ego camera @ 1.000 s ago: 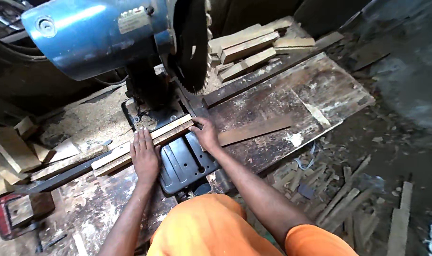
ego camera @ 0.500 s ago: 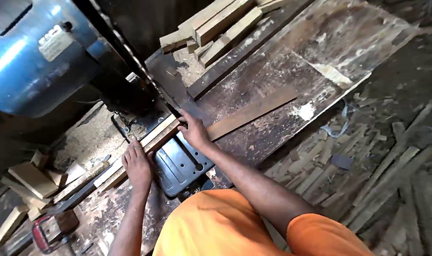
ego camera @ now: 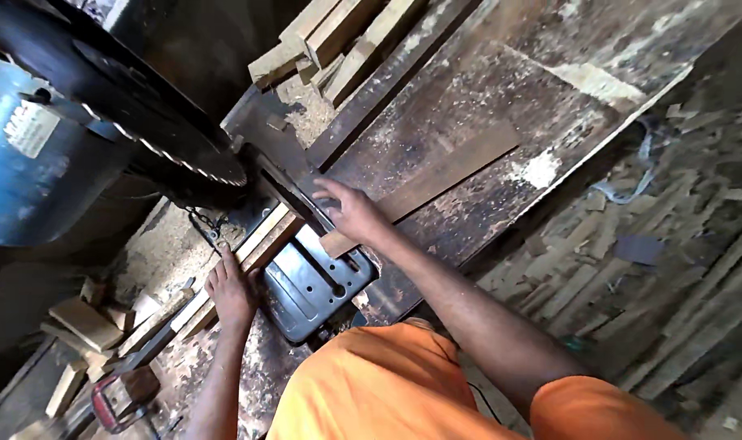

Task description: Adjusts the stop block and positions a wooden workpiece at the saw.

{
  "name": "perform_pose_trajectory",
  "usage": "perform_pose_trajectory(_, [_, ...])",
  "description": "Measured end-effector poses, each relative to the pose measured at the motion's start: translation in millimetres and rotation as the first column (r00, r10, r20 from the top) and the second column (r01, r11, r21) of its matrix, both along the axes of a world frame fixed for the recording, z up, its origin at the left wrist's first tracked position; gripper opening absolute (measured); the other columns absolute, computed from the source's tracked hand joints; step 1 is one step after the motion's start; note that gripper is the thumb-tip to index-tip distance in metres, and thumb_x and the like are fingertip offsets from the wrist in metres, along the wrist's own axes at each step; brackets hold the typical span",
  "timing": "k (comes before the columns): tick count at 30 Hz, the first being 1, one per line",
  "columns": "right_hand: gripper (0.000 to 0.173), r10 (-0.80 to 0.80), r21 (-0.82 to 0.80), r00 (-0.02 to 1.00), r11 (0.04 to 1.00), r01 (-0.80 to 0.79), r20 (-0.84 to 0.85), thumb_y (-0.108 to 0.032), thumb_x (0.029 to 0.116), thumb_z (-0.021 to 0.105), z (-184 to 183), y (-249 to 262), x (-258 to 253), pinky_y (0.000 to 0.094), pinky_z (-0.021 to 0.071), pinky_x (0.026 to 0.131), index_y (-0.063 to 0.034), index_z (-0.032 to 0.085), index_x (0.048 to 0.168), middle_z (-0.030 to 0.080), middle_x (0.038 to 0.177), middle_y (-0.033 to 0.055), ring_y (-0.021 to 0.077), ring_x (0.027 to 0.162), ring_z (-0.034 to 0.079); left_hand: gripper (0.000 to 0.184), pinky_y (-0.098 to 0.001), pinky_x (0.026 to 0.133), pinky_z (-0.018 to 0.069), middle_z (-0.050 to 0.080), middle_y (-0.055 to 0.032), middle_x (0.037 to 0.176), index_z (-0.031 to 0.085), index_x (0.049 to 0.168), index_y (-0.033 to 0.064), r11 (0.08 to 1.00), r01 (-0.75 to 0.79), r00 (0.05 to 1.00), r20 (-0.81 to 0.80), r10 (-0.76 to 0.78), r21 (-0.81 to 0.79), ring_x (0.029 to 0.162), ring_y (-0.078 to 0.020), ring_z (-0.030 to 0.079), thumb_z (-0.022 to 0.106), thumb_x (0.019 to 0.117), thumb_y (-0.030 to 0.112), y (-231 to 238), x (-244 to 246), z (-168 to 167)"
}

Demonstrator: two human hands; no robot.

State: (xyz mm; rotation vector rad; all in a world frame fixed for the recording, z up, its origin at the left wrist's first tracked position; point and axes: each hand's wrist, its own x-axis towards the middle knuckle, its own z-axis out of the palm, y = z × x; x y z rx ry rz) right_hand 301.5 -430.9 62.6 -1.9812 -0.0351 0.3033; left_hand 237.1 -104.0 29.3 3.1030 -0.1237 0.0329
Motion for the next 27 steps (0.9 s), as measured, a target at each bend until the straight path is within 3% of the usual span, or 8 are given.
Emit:
perform_pose_trajectory(5, [0.059, 0.224, -0.119, 0.971, 0.965, -0.232, -0.081, -0.008, 0.1013, 0.055, -2, 26, 4, 0.0537, 0.0494, 0.108, -0.0099, 0.037, 0.158, 0.06, 0.145, 0.0091, 0.0288, 0.129, 0.061, 0.082, -0.0679, 0.102, 0.0411, 0.055, -0.0212, 0.139, 0.021, 0.164, 0.0182, 1.0, -0.007, 1.0, 0.004, 0.006, 0.027, 0.123, -0.0446, 0.056, 0.064, 0.0991, 0.043, 1, -1, -3])
perform_pose_trajectory(10, [0.061, 0.216, -0.16, 0.97, 0.959, -0.232, -0.115, -0.008, 0.1023, 0.053, -1, 45, 3, 0.0536, 0.047, 0.11, -0.0074, 0.033, 0.16, 0.059, 0.146, 0.0112, 0.0312, 0.131, 0.059, 0.079, -0.0654, 0.097, 0.0445, 0.057, -0.0222, 0.132, 0.023, 0.163, 0.0143, 1.0, 0.015, 1.0, 0.012, -0.015, 0.016, 0.115, -0.0439, 0.058, 0.062, 0.1002, 0.043, 0, -4, 2])
perform_pose_trajectory(15, [0.076, 0.237, -0.208, 0.964, 0.943, -0.258, -0.124, 0.003, 0.0945, 0.054, 9, 48, 3, 0.0578, 0.0514, 0.101, -0.0125, 0.026, 0.163, 0.061, 0.144, 0.0142, 0.0359, 0.123, 0.064, 0.075, -0.0656, 0.1, 0.0431, 0.056, -0.0225, 0.135, 0.025, 0.162, 0.0127, 1.0, 0.023, 1.0, -0.009, -0.023, -0.002, 0.119, -0.045, 0.056, 0.06, 0.1022, 0.043, -3, -7, 9])
perform_pose_trajectory(18, [0.084, 0.233, -0.288, 0.966, 0.923, -0.256, -0.112, 0.005, 0.0875, 0.062, 14, 50, -3, 0.0598, 0.0543, 0.094, -0.0148, 0.028, 0.162, 0.064, 0.129, 0.0225, 0.0403, 0.115, 0.066, 0.075, -0.0696, 0.099, 0.0419, 0.055, -0.0273, 0.135, 0.026, 0.16, 0.0095, 0.999, 0.031, 0.999, -0.024, -0.031, -0.011, 0.12, -0.0497, 0.055, 0.061, 0.1018, 0.041, -6, -5, 9])
perform_pose_trajectory(20, [0.087, 0.244, -0.297, 0.967, 0.92, -0.254, -0.07, 0.005, 0.0865, 0.063, 10, 47, -10, 0.0567, 0.0517, 0.102, -0.0144, 0.028, 0.163, 0.061, 0.137, 0.0207, 0.0377, 0.126, 0.06, 0.077, -0.0709, 0.1, 0.0406, 0.054, -0.0289, 0.136, 0.025, 0.161, 0.009, 1.0, 0.028, 0.999, -0.02, -0.028, -0.009, 0.122, -0.0515, 0.054, 0.062, 0.1016, 0.041, -5, -5, 6])
perform_pose_trajectory(22, [0.082, 0.22, -0.281, 0.976, 0.936, -0.213, -0.01, 0.004, 0.0887, 0.063, 11, 41, -18, 0.0535, 0.0473, 0.11, -0.0151, 0.031, 0.162, 0.054, 0.151, 0.0131, 0.0317, 0.138, 0.053, 0.079, -0.0707, 0.1, 0.0408, 0.055, -0.0272, 0.136, 0.024, 0.161, 0.0115, 1.0, 0.011, 1.0, -0.004, -0.011, -0.009, 0.122, -0.0505, 0.054, 0.064, 0.1004, 0.043, -4, -4, 3])
perform_pose_trajectory(25, [0.063, 0.139, -0.371, 0.988, 0.923, -0.104, 0.071, -0.007, 0.0956, 0.061, 23, 22, -36, 0.0522, 0.0426, 0.115, -0.0176, 0.045, 0.156, 0.053, 0.152, 0.007, 0.0273, 0.145, 0.044, 0.078, -0.0715, 0.102, 0.0397, 0.054, -0.0278, 0.138, 0.024, 0.162, 0.0135, 1.0, 0.0, 1.0, -0.006, 0.0, -0.013, 0.124, -0.0506, 0.054, 0.062, 0.1005, 0.044, -1, -4, -1])
perform_pose_trajectory(27, [0.055, 0.149, -0.482, 0.987, 0.87, -0.103, 0.058, -0.013, 0.0955, 0.064, 26, -1, -47, 0.0565, 0.0372, 0.117, -0.0156, 0.053, 0.149, 0.053, 0.153, 0.0077, 0.0305, 0.149, 0.038, 0.078, -0.0713, 0.102, 0.0393, 0.054, -0.0284, 0.137, 0.024, 0.161, 0.0121, 1.0, 0.009, 1.0, 0.0, -0.009, -0.022, 0.124, -0.051, 0.054, 0.062, 0.1009, 0.043, 1, -6, -3])
